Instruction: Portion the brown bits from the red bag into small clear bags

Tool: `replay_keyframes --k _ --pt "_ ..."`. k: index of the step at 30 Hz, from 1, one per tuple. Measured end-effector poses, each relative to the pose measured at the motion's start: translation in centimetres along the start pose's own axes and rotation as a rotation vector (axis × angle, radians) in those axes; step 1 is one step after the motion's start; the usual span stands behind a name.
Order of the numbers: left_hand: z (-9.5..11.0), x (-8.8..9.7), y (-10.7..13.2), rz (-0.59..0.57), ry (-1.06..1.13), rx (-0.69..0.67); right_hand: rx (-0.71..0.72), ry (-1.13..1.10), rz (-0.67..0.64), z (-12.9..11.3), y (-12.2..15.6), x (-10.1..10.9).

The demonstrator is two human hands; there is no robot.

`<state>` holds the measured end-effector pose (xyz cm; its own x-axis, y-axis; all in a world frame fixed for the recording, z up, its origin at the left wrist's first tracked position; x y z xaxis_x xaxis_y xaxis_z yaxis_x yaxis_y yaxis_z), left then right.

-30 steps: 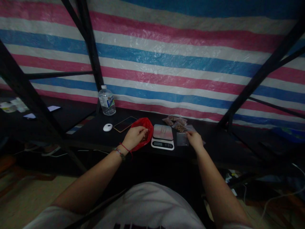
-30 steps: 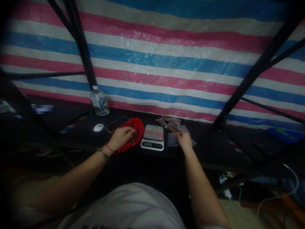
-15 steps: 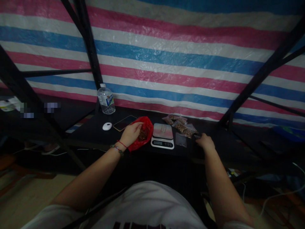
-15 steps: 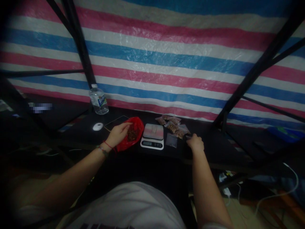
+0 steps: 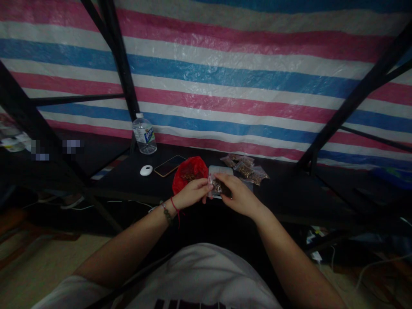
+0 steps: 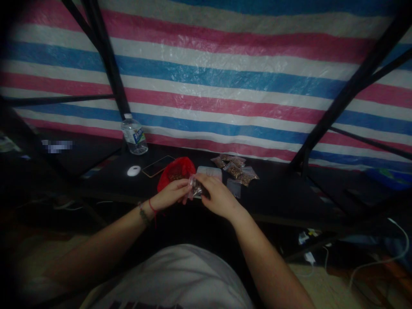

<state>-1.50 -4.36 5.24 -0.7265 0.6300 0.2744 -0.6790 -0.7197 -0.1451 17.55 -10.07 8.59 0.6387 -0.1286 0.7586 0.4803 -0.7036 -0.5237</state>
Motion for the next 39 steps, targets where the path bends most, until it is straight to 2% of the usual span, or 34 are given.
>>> replay_keyframes --k 3,8,11,14,17,19,23,29,35,39 --pt "0.0 0.0 0.1 0.028 0.086 0.036 0.028 -0.031 -0.032 -0.9 0.0 -0.2" --pt "0.2 0.5 0.1 0.017 0.199 0.111 0.021 -0.046 -0.037 0.1 0.1 -0.4" --pt "0.5 0.5 0.1 0.018 0.225 0.106 -0.025 0.033 0.086 0.5 0.1 -0.8" --pt "0.4 0.5 0.0 0.087 0.203 0.104 -0.157 0.04 0.187 0.1 -0.1 -1.1" --pt "0.0 0.0 -0.1 0.108 0.158 0.124 -0.307 -0.065 0.103 -0.5 -0.2 -1.6" --pt "-0.2 -0.5 -0.1 0.089 0.134 0.133 -0.357 -0.104 0.029 -0.7 -0.2 -1.9" --pt "0.1 -1.4 0.0 0.023 0.167 0.122 -0.37 -0.176 -0.091 -0.6 0.1 -2.3" --pt "1.1 -1.6 0.5 -0.063 0.122 0.147 -0.354 -0.457 -0.271 0.1 0.5 -2.0" --pt "1.1 -1.4 0.5 -0.054 0.056 0.131 -0.336 -0.641 -0.272 1.2 0.3 -1.8" --pt "0.3 -1.7 0.3 -0.022 0.048 0.138 -0.385 -0.491 -0.223 1.3 0.4 -2.4"
Point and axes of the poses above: each hand's wrist, its own y-axis away from the middle knuckle, its own x-axis out of the back of the hand, z = x × y, the point moved 1 cm from there along -y, towards the middle knuckle, and after that the axes turned 3 degrees about -y, right-handed, at the moved point
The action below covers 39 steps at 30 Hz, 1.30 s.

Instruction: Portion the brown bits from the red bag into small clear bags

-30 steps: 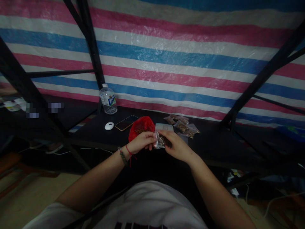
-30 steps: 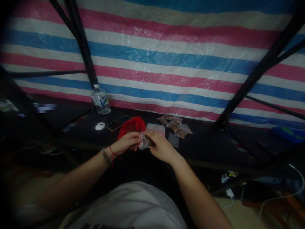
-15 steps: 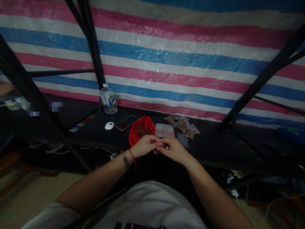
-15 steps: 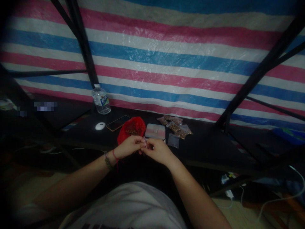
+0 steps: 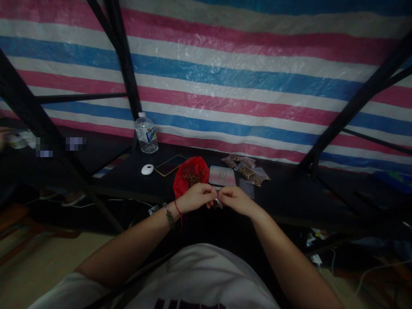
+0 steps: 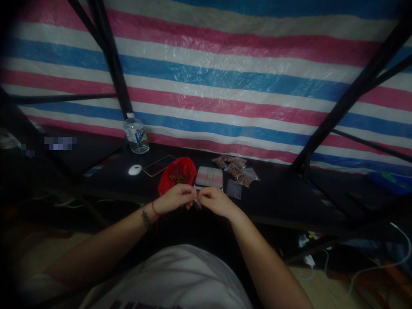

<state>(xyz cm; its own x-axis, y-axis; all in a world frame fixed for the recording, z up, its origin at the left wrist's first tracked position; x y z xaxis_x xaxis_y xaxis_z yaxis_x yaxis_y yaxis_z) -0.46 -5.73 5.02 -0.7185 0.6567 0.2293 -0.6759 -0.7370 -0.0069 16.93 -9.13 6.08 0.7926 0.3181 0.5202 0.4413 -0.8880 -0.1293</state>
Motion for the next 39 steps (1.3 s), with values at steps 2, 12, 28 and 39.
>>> replay_keyframes --k 2,12,28,39 --pt "-0.6 -0.1 -0.2 0.043 -0.063 0.009 -0.04 0.18 0.075 -0.3 -0.1 -0.6" --pt "-0.4 -0.1 0.0 0.15 -0.429 0.137 -0.226 0.782 0.328 -1.9 -0.1 -1.5" --pt "1.3 4.2 0.4 0.319 -0.589 -0.134 -0.198 -0.508 0.557 2.0 -1.8 -1.6" --pt "-1.4 8.3 -1.5 0.533 -0.097 -0.288 -0.276 -1.16 0.324 3.1 -4.4 -4.3"
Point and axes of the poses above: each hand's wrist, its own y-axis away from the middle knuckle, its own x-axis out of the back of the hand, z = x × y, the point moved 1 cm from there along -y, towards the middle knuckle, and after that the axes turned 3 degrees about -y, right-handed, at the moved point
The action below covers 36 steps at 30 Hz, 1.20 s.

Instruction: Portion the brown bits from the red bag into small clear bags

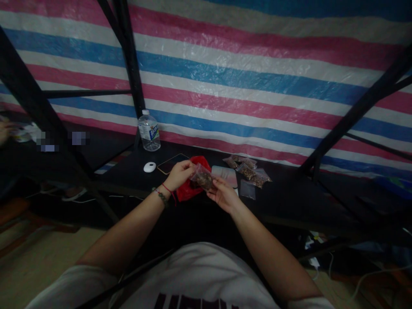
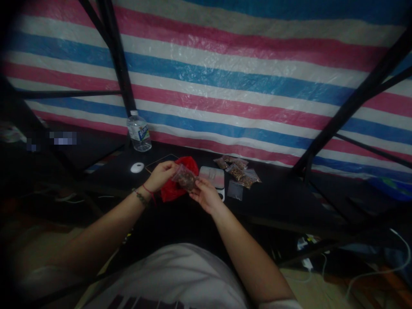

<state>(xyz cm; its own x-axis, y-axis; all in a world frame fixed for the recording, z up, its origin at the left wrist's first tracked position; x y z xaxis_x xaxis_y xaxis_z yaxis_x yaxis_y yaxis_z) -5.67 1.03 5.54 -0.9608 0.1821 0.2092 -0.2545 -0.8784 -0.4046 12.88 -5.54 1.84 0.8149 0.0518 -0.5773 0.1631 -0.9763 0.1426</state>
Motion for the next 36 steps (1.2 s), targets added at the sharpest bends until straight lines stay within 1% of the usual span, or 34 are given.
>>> replay_keyframes --k 2,3,4,5,7,9,11,14,16,18,21,23,26,30,33,36 --pt "-1.4 0.6 -0.6 0.105 0.003 0.034 0.073 0.104 0.083 -0.4 -1.3 0.2" --pt "-2.0 0.9 -0.8 0.144 -0.017 0.027 0.112 0.207 0.126 -0.7 -1.9 0.3" --pt "-2.5 1.2 -1.0 0.151 -0.058 0.002 0.161 0.342 0.167 -1.0 -2.6 0.5" --pt "-2.8 1.4 -1.0 0.135 -0.111 -0.041 0.22 0.505 0.2 -1.4 -3.2 0.6" --pt "-3.0 1.5 -0.9 0.051 -0.247 -0.152 0.351 0.855 0.242 -2.1 -4.3 0.6" --pt "-2.8 1.2 -0.5 -0.041 -0.391 -0.239 0.453 1.144 0.243 -2.7 -5.1 0.0" --pt "-2.7 0.7 -0.2 -0.113 -0.52 -0.282 0.506 1.355 0.207 -3.1 -5.8 -1.0" --pt "-3.0 -0.2 0.2 -0.158 -0.651 -0.272 0.532 1.56 0.15 -3.7 -6.3 -2.9" --pt "-3.4 -0.8 0.4 -0.154 -0.705 -0.228 0.527 1.621 0.124 -4.1 -6.5 -4.1" --pt "-3.8 -1.1 0.6 -0.142 -0.744 -0.172 0.537 1.618 0.108 -4.4 -6.6 -5.1" --pt "-3.9 -1.1 0.7 -0.112 -0.773 -0.104 0.592 1.559 0.14 -4.9 -6.5 -6.1" --pt "-3.8 -0.9 0.8 -0.084 -0.785 -0.076 0.593 1.536 0.155 -5.2 -6.5 -6.5" --pt "-3.4 -0.8 0.8 -0.043 -0.791 -0.071 0.562 1.524 0.12 -5.6 -6.5 -6.7" --pt "-3.2 -1.0 0.9 -0.019 -0.732 -0.125 0.621 1.483 0.161 -5.9 -6.4 -6.5" --pt "-3.1 -1.1 1.0 0.007 -0.682 -0.144 0.606 1.517 0.136 -5.8 -6.3 -6.4" --pt "-3.1 -1.2 1.1 0.012 -0.643 -0.136 0.599 1.543 0.138 -5.4 -6.2 -6.3"
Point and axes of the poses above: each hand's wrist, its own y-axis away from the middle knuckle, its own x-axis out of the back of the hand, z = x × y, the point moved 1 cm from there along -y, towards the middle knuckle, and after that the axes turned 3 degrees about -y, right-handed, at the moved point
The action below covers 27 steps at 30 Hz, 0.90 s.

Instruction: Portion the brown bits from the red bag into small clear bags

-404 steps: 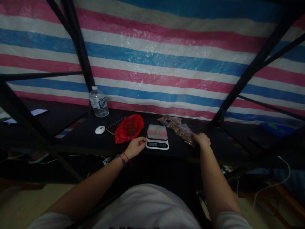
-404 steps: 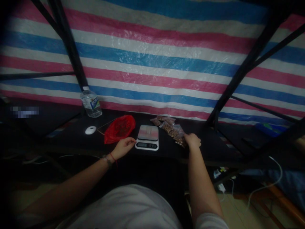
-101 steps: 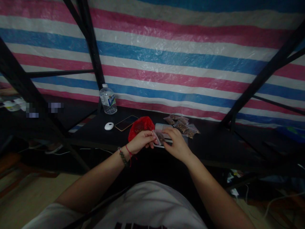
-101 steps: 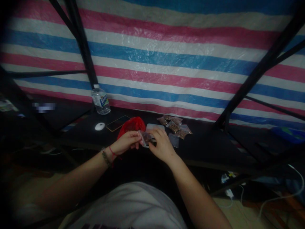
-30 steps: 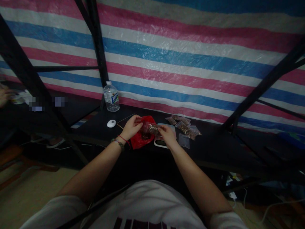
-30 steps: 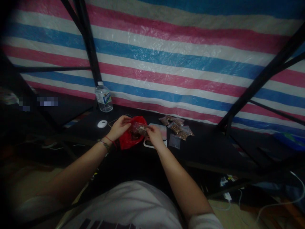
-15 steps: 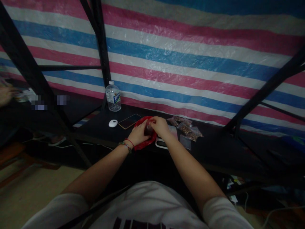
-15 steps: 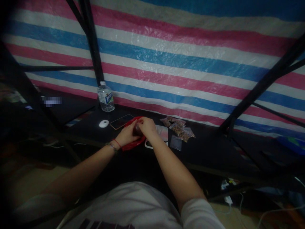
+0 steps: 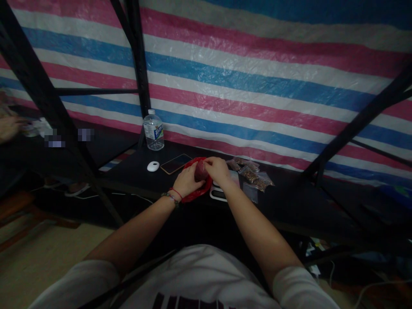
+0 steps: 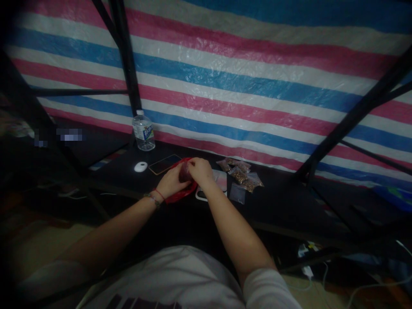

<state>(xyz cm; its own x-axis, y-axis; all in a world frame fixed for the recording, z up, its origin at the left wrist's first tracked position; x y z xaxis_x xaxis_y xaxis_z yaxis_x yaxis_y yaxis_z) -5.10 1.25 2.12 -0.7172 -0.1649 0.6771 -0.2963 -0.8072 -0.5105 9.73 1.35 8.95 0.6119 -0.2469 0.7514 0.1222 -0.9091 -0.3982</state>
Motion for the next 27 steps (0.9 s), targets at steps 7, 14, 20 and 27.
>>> replay_keyframes --k 7,14,20,27 --pt "0.1 -0.2 0.1 -0.01 0.063 0.026 0.0 0.013 0.094 -0.8 0.6 -0.1" --pt "0.0 0.1 0.0 0.027 0.068 0.054 -0.009 -0.077 0.09 0.5 0.3 -0.4" --pt "-0.3 0.3 -0.3 0.013 0.315 0.11 -0.13 -0.458 0.143 3.3 0.3 0.0" --pt "0.6 0.6 -0.9 -0.127 0.951 0.319 -0.24 -0.923 0.19 3.7 3.1 1.3"
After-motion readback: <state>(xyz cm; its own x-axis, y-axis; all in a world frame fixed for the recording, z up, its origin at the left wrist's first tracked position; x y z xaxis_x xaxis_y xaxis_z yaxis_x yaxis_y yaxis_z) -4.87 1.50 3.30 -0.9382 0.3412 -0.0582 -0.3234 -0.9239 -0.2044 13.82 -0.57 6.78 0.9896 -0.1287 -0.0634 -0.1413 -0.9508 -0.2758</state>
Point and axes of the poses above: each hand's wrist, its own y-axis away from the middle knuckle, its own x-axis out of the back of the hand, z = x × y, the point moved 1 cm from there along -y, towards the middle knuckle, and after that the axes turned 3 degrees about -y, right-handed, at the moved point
